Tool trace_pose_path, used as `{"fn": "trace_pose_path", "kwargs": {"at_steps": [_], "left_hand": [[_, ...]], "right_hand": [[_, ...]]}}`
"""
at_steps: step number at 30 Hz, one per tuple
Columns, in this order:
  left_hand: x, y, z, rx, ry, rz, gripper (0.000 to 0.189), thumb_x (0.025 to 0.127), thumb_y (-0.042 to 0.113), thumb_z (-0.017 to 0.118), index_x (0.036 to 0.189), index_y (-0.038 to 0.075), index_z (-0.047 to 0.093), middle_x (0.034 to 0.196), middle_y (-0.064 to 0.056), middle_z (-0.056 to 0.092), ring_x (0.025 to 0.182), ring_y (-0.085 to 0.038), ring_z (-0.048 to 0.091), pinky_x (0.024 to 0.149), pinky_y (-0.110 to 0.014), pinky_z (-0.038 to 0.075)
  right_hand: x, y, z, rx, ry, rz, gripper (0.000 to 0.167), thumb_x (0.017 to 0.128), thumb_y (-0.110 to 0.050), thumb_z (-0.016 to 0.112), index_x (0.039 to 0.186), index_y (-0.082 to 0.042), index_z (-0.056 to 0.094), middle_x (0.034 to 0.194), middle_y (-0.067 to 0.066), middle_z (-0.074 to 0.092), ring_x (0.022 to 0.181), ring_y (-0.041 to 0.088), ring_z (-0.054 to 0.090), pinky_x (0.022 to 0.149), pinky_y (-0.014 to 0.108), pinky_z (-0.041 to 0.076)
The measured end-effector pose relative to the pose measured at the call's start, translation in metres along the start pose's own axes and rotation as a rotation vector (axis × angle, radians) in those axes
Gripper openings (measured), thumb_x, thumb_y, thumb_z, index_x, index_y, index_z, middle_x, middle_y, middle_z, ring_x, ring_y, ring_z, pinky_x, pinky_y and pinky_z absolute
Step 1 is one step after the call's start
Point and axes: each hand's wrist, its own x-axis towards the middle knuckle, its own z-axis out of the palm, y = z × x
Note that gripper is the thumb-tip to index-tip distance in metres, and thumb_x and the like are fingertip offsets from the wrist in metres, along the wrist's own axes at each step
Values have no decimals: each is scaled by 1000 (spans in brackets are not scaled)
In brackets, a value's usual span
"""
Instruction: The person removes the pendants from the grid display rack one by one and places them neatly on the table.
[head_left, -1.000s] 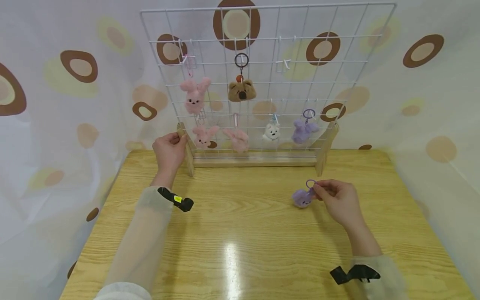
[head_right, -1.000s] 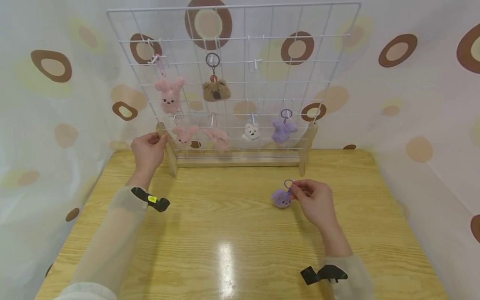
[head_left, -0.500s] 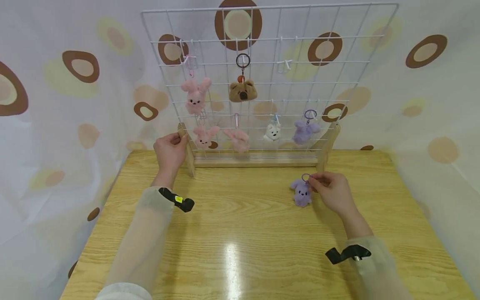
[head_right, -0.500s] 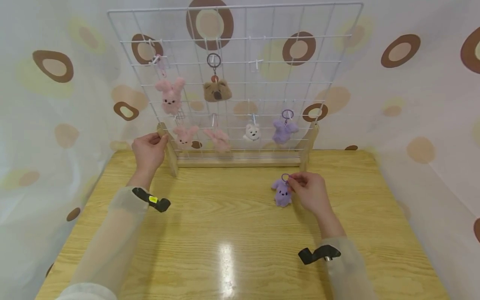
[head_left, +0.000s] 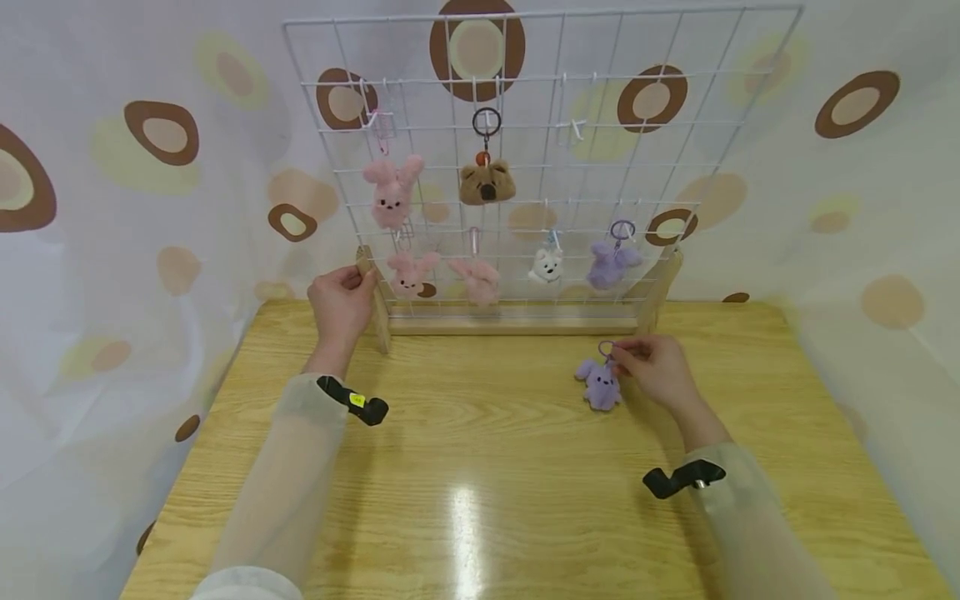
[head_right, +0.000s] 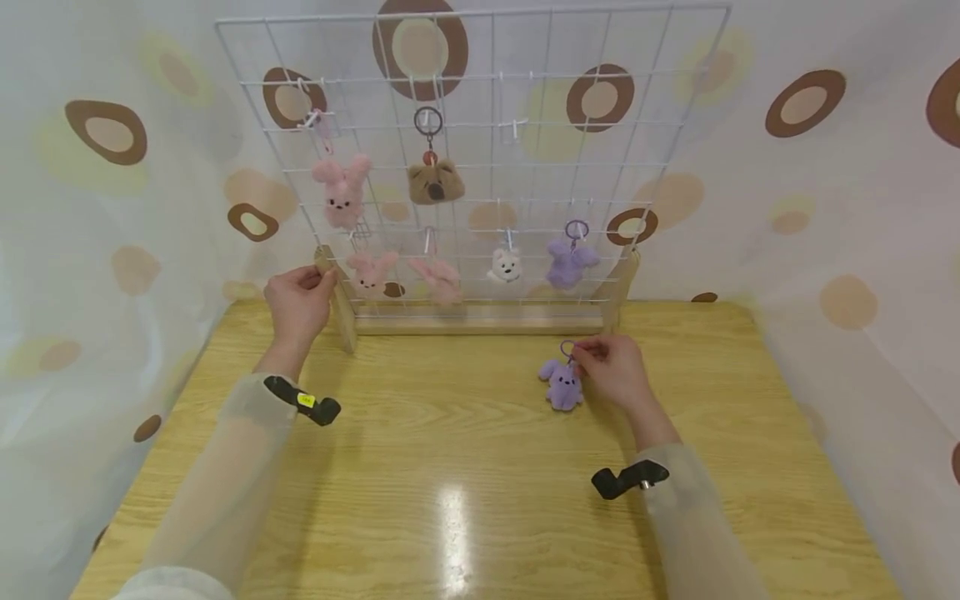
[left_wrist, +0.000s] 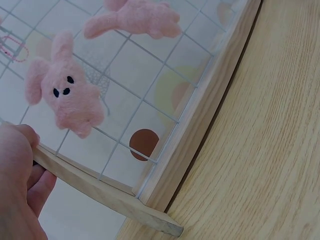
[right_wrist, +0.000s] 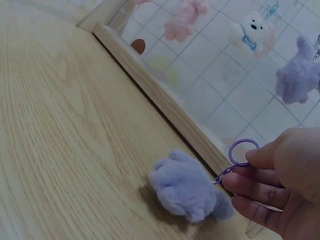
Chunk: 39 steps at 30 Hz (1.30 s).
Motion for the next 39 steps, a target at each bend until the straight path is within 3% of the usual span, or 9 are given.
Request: {"fn": "trace_pose_path", "kwargs": {"at_steps": [7,22,39], "left_hand": [[-1,-1,-2,17,-15,-21,30,103,23,72,118,-3,79,107,-18,78,99,-27,77,84,-40,62],[-1,0,-3,2,2,-16,28,102,21,73,115,-3,79,104,-20,78,94,-29,78,81,-41,62],[1,-3,1,-12,8,0,27,102,21,74,113,-3,80,102,-19,79,92,-28,78,78,-40,63]], "right_hand": [[11,10,9,-26,-14,11,20,102,-3,69,109,15,72,92,25,76,74,21,74,63,22,57],[30,13,14,-86,-52,9,19,102,-6,70,105,12,75,86,19,77,74,25,74,62,23,56],[44,16,9,-28,-141,154,29,104,-7,68,115,19,69,90,21,77,73,16,73,66,25,59]]}}
